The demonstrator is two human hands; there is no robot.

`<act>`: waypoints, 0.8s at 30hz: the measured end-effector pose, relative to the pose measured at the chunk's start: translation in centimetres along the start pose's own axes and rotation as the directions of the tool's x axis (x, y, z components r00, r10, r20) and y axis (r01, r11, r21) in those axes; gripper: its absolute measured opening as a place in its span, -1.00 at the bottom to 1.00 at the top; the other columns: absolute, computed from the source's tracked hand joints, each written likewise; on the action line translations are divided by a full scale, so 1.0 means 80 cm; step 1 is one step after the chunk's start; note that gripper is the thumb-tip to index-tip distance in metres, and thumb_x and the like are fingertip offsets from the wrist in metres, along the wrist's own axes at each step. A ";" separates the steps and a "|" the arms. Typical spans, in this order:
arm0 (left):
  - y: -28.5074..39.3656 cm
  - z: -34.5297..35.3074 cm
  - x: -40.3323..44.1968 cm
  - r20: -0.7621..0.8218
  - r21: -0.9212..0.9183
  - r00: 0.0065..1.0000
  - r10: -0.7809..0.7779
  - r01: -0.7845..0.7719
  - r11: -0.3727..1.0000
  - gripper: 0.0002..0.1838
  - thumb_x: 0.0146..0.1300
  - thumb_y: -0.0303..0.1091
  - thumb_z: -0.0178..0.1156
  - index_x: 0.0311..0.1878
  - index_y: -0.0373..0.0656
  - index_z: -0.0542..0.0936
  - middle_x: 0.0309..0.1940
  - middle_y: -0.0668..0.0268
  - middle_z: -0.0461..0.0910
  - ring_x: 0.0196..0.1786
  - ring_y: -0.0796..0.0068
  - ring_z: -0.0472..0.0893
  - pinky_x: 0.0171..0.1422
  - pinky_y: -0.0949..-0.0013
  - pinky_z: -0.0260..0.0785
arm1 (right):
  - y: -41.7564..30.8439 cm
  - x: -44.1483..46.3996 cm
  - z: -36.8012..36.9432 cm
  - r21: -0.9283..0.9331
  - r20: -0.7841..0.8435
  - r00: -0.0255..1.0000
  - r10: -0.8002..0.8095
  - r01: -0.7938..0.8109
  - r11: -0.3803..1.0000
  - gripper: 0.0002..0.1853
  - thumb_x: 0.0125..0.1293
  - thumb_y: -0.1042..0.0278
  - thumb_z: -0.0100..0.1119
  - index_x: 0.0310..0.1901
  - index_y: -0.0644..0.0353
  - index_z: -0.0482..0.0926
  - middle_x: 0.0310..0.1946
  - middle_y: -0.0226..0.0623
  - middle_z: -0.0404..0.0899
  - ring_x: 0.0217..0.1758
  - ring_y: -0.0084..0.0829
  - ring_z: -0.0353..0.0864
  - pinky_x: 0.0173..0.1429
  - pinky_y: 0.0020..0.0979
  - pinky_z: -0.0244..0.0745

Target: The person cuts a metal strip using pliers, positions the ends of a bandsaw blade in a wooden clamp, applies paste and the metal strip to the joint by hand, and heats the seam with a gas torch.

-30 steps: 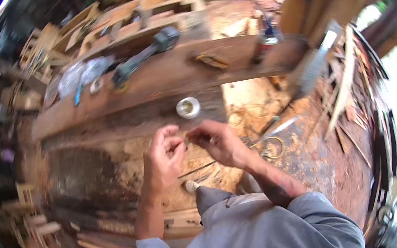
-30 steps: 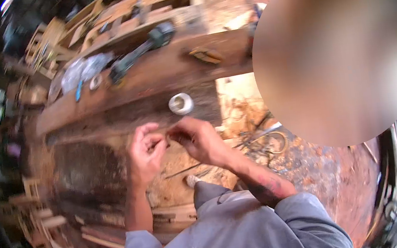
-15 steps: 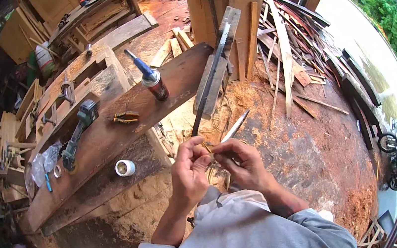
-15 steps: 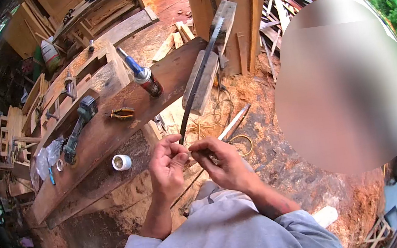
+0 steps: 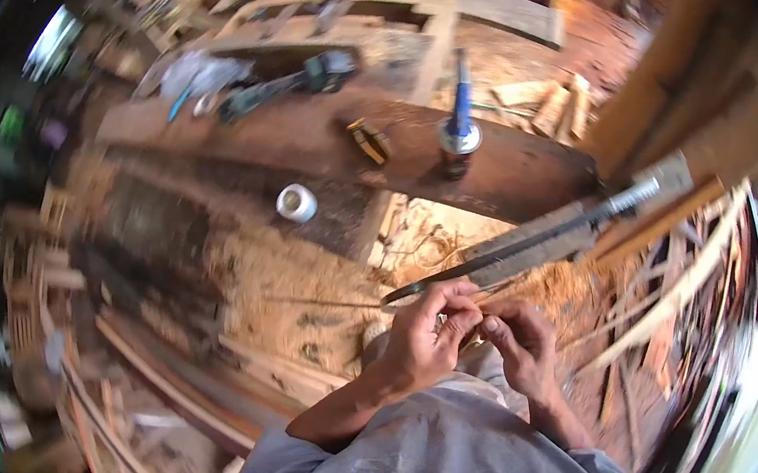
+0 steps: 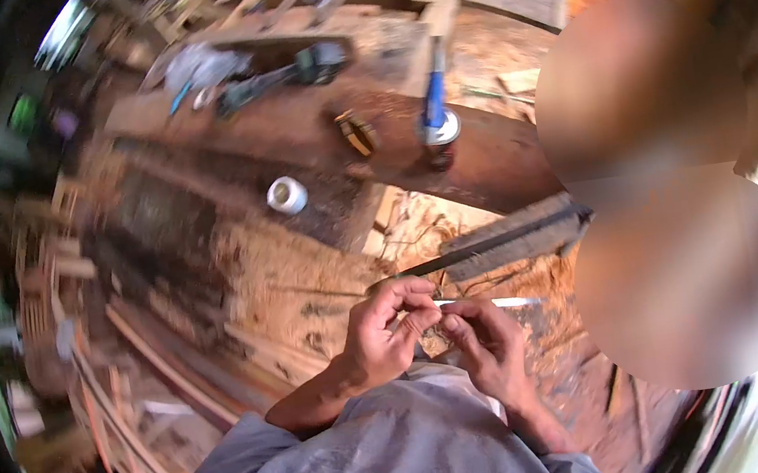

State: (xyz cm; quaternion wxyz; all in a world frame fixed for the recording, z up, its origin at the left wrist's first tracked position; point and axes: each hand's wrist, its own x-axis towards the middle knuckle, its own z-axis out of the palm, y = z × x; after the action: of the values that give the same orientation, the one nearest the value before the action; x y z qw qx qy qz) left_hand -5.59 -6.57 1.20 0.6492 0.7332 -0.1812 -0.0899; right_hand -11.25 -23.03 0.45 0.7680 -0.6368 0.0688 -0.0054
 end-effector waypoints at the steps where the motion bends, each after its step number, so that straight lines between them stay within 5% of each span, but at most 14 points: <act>1: 0.012 0.003 -0.010 -0.039 -0.036 0.995 -0.089 0.088 0.995 -0.71 0.40 -0.54 0.29 0.13 -0.33 0.52 -0.21 0.25 0.70 -0.10 0.57 0.68 0.03 0.47 0.54 | 0.005 -0.001 -0.005 0.028 0.033 0.999 0.005 -0.006 1.000 -0.86 0.46 0.57 0.23 -0.01 0.37 0.63 -0.18 -0.29 0.66 -0.15 -0.58 0.62 -0.05 -0.52 0.52; 4: 0.011 0.003 -0.037 -0.243 -0.057 0.963 -0.113 0.102 0.993 -0.71 0.41 -0.53 0.28 0.14 -0.33 0.52 -0.18 0.24 0.70 -0.06 0.57 0.68 0.05 0.47 0.54 | 0.009 0.015 -0.003 -0.228 0.236 0.961 -0.144 0.199 0.953 -0.87 0.43 0.62 0.24 -0.03 0.35 0.64 -0.21 -0.27 0.66 -0.17 -0.58 0.62 -0.07 -0.51 0.53; 8: -0.011 -0.047 -0.064 -0.473 0.046 0.881 0.018 0.005 0.999 -0.73 0.43 -0.53 0.25 0.13 -0.33 0.49 -0.19 0.29 0.64 -0.17 0.59 0.63 -0.01 0.50 0.52 | 0.007 0.038 0.062 -0.191 0.319 0.947 0.033 0.030 0.981 -0.86 0.46 0.62 0.18 -0.01 0.34 0.64 -0.23 -0.27 0.66 -0.18 -0.57 0.62 -0.11 -0.52 0.53; 9: -0.017 -0.066 -0.066 -0.576 0.039 0.816 0.055 -0.039 0.998 -0.76 0.45 -0.53 0.23 0.12 -0.33 0.49 -0.18 0.31 0.60 -0.17 0.61 0.58 -0.04 0.52 0.49 | 0.014 0.047 0.084 -0.170 0.315 0.947 0.068 -0.015 0.985 -0.84 0.50 0.47 0.23 0.01 0.34 0.63 -0.21 -0.30 0.67 -0.24 -0.59 0.61 -0.12 -0.52 0.55; 10: -0.030 -0.086 -0.074 -0.648 -0.143 0.757 -0.085 -0.012 0.990 -0.78 0.46 -0.52 0.20 0.10 -0.32 0.50 -0.15 0.31 0.57 -0.13 0.64 0.55 -0.03 0.53 0.46 | 0.004 0.061 0.118 -0.206 0.300 0.950 0.092 -0.029 0.978 -0.81 0.51 0.49 0.19 0.06 0.35 0.60 -0.21 -0.32 0.65 -0.22 -0.59 0.59 -0.10 -0.52 0.53; 12: -0.076 -0.143 -0.077 -0.808 -0.048 0.588 0.016 -0.093 0.994 -0.79 0.47 -0.51 0.19 0.11 -0.31 0.50 -0.13 0.32 0.55 -0.14 0.66 0.52 -0.01 0.54 0.43 | 0.036 0.105 0.171 -0.245 0.272 0.961 -0.043 0.112 0.963 -0.70 0.51 0.48 0.18 0.19 0.41 0.52 -0.15 -0.35 0.61 -0.10 -0.61 0.54 -0.05 -0.53 0.49; 14: -0.131 -0.200 -0.064 -0.902 0.024 0.427 0.063 -0.096 0.995 -0.76 0.48 -0.50 0.20 0.13 -0.31 0.48 -0.11 0.33 0.54 -0.12 0.64 0.52 0.02 0.52 0.43 | 0.046 0.176 0.240 -0.550 0.223 0.952 -0.212 0.302 0.779 -0.57 0.37 0.50 0.29 0.26 0.22 0.54 -0.05 -0.16 0.63 -0.01 -0.33 0.62 0.05 -0.39 0.53; 15: -0.166 -0.227 -0.049 -0.916 0.012 0.394 0.072 -0.150 0.989 -0.75 0.48 -0.49 0.20 0.15 -0.32 0.47 -0.09 0.32 0.54 -0.10 0.62 0.53 0.03 0.50 0.44 | 0.066 0.219 0.264 -0.695 0.320 0.874 -0.365 0.479 0.537 -0.55 0.32 0.46 0.31 0.26 0.09 0.57 -0.01 0.01 0.61 0.03 -0.04 0.63 0.12 -0.22 0.55; 17: -0.228 -0.275 0.004 -0.928 0.022 0.352 0.119 -0.268 0.963 -0.72 0.49 -0.47 0.19 0.17 -0.33 0.45 -0.06 0.29 0.53 -0.06 0.56 0.55 0.05 0.45 0.46 | 0.124 0.293 0.296 -0.872 0.444 0.896 -0.006 0.433 0.230 -0.50 0.24 0.31 0.38 0.25 0.01 0.59 -0.07 0.05 0.67 0.07 0.11 0.63 0.16 -0.02 0.54; 18: -0.253 -0.297 0.039 -0.928 0.048 0.332 0.166 -0.337 0.940 -0.71 0.49 -0.45 0.19 0.18 -0.33 0.44 -0.06 0.28 0.53 -0.05 0.53 0.57 0.06 0.43 0.47 | 0.154 0.321 0.306 -0.883 0.431 0.903 -0.002 0.422 0.207 -0.50 0.24 0.31 0.38 0.25 0.01 0.59 -0.07 0.05 0.67 0.07 0.11 0.63 0.16 -0.02 0.54; 20: -0.300 -0.324 0.100 -0.912 -0.146 0.410 0.011 -0.349 0.926 -0.70 0.49 -0.47 0.16 0.21 -0.33 0.43 -0.08 0.25 0.54 -0.04 0.45 0.61 0.09 0.40 0.49 | 0.197 0.367 0.318 -0.832 0.545 0.740 0.394 0.536 0.145 -0.51 0.21 0.24 0.39 0.21 -0.09 0.62 -0.17 -0.01 0.72 -0.01 0.06 0.71 0.08 0.02 0.58; 22: -0.335 -0.347 0.136 -0.784 -0.290 0.612 -0.100 -0.220 0.931 -0.64 0.47 -0.49 0.11 0.27 -0.31 0.38 -0.08 0.20 0.52 -0.09 0.46 0.61 0.04 0.35 0.51 | 0.218 0.394 0.321 -0.811 0.549 0.698 0.459 0.577 0.093 -0.54 0.23 0.21 0.36 0.20 -0.12 0.62 -0.19 -0.04 0.74 -0.06 0.04 0.73 0.05 0.03 0.60; 23: -0.344 -0.347 0.153 -0.703 -0.536 0.653 -0.281 -0.227 0.813 -0.64 0.43 -0.52 0.11 0.25 -0.30 0.39 -0.15 0.23 0.54 -0.15 0.44 0.64 -0.03 0.34 0.54 | 0.224 0.407 0.318 -0.780 0.565 0.647 0.512 0.622 0.073 -0.56 0.25 0.18 0.33 0.19 -0.16 0.62 -0.21 -0.07 0.75 -0.10 0.02 0.75 0.01 0.04 0.61; 24: -0.353 -0.346 0.161 -0.685 -0.557 0.670 -0.287 -0.227 0.799 -0.64 0.43 -0.52 0.11 0.25 -0.30 0.39 -0.15 0.23 0.54 -0.15 0.44 0.64 -0.03 0.34 0.54 | 0.216 0.415 0.326 -0.795 0.540 0.664 0.517 0.604 0.054 -0.56 0.25 0.18 0.33 0.19 -0.16 0.62 -0.21 -0.07 0.75 -0.10 0.02 0.75 0.01 0.04 0.61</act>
State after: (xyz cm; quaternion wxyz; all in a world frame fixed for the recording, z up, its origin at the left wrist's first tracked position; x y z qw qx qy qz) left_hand 20.64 16.53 -21.33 0.8605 0.4626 0.1496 0.1520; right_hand 23.17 2.56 -15.07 0.0514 -0.9144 -0.2916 0.2759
